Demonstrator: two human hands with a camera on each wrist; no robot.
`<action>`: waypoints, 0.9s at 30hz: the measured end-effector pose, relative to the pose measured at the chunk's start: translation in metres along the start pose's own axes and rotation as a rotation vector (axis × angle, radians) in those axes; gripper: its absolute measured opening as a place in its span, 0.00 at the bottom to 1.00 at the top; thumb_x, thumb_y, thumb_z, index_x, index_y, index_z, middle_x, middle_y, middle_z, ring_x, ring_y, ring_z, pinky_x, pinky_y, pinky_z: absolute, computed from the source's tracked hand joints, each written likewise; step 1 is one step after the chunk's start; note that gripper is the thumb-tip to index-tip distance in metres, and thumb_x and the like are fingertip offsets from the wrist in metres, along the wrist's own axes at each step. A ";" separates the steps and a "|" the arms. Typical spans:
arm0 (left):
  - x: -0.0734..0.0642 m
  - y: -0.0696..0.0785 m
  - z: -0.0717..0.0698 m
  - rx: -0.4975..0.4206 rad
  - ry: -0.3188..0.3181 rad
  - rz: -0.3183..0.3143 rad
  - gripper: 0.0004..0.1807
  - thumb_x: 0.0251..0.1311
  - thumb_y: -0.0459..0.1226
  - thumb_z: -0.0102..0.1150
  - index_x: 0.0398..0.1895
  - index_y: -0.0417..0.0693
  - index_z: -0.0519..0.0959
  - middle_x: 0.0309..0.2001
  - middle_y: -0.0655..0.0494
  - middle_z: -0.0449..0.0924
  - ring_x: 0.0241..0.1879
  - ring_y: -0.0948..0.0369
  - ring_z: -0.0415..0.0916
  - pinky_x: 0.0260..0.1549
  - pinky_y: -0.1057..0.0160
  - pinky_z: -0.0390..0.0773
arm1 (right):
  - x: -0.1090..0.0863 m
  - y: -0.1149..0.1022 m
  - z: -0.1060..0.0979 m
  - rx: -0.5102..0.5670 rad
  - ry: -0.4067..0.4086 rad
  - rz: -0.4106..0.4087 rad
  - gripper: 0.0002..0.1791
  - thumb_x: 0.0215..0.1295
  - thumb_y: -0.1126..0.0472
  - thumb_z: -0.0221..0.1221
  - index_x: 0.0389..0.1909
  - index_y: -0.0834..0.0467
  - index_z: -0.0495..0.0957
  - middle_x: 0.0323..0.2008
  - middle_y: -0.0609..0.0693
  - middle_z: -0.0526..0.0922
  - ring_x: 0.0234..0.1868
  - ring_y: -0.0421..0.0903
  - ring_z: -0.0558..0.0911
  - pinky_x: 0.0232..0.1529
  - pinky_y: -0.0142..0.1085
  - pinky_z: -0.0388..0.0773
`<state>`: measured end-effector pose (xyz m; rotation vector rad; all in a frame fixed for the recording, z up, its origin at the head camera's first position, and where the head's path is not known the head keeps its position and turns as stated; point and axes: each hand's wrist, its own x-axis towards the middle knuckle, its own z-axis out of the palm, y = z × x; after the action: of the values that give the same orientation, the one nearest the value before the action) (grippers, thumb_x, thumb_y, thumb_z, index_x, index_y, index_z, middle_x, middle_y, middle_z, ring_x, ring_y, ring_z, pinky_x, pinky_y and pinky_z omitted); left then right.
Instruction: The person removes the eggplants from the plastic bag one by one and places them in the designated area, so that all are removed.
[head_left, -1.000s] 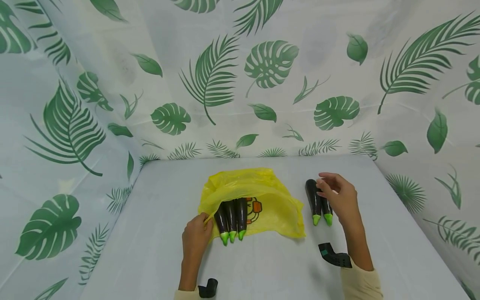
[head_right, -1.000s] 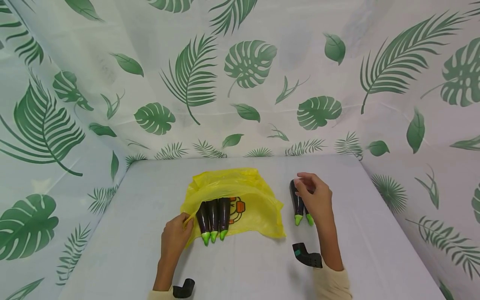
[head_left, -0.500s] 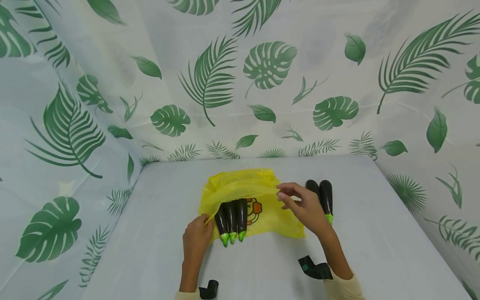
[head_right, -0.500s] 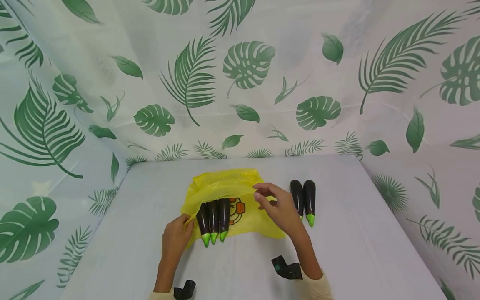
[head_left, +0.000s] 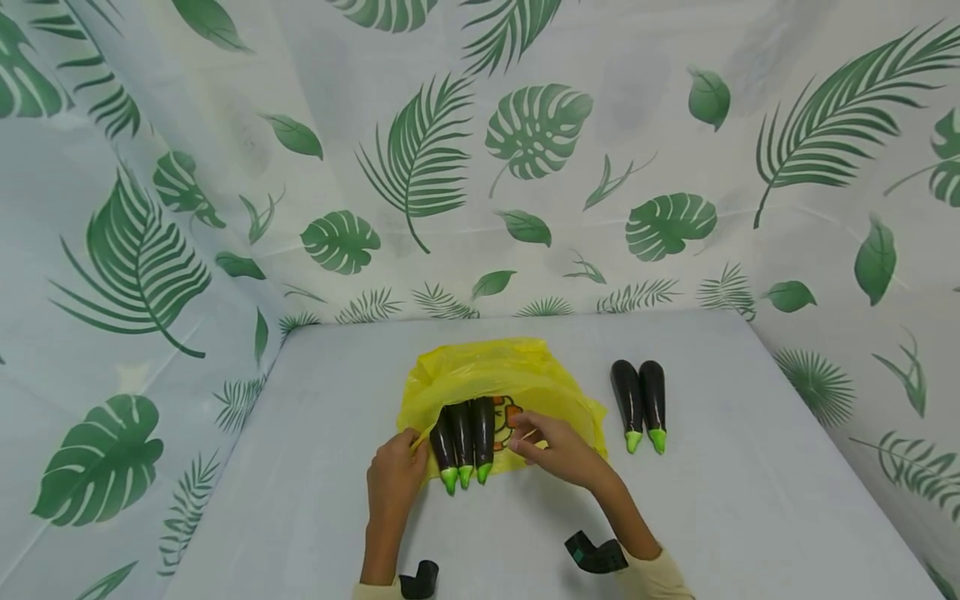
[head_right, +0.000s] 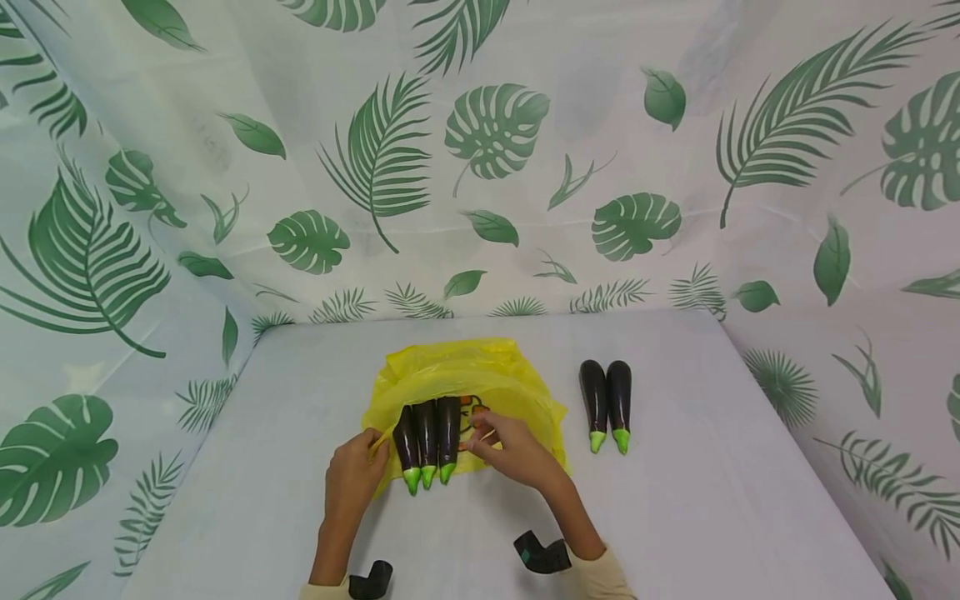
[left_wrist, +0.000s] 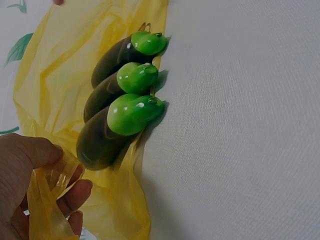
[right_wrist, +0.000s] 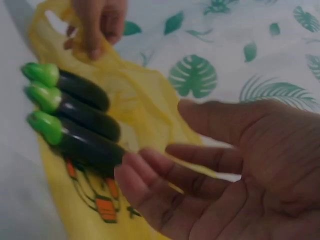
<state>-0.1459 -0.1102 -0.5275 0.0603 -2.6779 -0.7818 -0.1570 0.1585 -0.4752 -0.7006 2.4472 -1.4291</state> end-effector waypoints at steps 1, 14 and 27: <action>0.000 0.000 0.000 0.001 0.001 0.001 0.04 0.57 0.37 0.65 0.31 0.45 0.82 0.25 0.55 0.82 0.20 0.64 0.71 0.19 0.65 0.69 | 0.001 0.003 0.004 0.009 0.007 0.025 0.22 0.71 0.57 0.56 0.59 0.68 0.72 0.45 0.59 0.82 0.45 0.53 0.83 0.37 0.31 0.81; 0.002 -0.002 0.001 0.003 -0.001 0.005 0.05 0.58 0.37 0.66 0.31 0.45 0.82 0.25 0.55 0.82 0.21 0.64 0.70 0.19 0.65 0.69 | 0.022 0.021 0.040 0.442 0.202 0.462 0.24 0.70 0.64 0.56 0.61 0.73 0.67 0.48 0.65 0.78 0.46 0.56 0.84 0.43 0.47 0.83; 0.001 -0.004 0.001 -0.004 0.009 0.003 0.05 0.57 0.37 0.66 0.30 0.46 0.81 0.25 0.56 0.81 0.20 0.64 0.69 0.18 0.65 0.68 | 0.039 0.021 0.056 0.368 0.281 0.482 0.29 0.67 0.65 0.58 0.63 0.77 0.63 0.45 0.64 0.77 0.47 0.58 0.83 0.42 0.47 0.83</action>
<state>-0.1475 -0.1128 -0.5302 0.0582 -2.6677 -0.7841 -0.1734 0.1056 -0.5196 0.1702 2.2168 -1.7741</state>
